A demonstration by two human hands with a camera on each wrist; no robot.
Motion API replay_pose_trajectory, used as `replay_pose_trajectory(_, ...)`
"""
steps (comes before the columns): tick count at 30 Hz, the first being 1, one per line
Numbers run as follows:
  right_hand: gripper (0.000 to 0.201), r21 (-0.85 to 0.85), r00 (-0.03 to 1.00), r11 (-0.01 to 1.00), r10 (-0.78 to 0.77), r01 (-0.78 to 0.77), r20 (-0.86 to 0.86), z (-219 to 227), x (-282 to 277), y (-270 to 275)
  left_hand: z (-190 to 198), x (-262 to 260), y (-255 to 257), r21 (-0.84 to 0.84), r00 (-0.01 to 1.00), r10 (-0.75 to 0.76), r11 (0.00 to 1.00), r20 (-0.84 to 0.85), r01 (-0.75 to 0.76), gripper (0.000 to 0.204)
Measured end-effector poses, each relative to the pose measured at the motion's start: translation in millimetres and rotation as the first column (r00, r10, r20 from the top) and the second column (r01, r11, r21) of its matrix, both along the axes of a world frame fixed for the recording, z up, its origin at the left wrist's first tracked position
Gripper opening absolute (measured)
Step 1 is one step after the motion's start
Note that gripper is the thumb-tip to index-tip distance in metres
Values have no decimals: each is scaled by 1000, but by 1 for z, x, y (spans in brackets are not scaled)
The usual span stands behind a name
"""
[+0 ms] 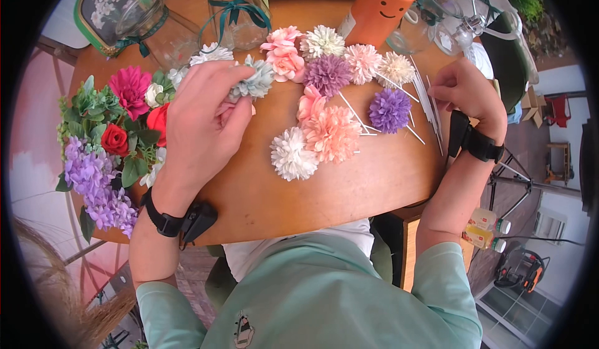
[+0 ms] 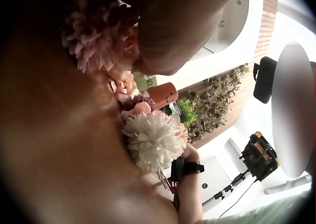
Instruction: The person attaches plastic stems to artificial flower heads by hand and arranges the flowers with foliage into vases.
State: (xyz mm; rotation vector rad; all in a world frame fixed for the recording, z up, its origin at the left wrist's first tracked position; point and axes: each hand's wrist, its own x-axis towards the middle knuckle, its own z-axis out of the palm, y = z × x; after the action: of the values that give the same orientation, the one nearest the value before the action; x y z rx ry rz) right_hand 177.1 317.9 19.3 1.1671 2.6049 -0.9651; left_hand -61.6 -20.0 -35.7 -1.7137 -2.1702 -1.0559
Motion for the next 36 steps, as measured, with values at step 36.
replay_pose_trajectory(36, 8, -87, 650, 899, 240, -429, -721, 8, -70, -167, 13, -3, -3, 302, 176, -285, 950, 942, -76, 32)
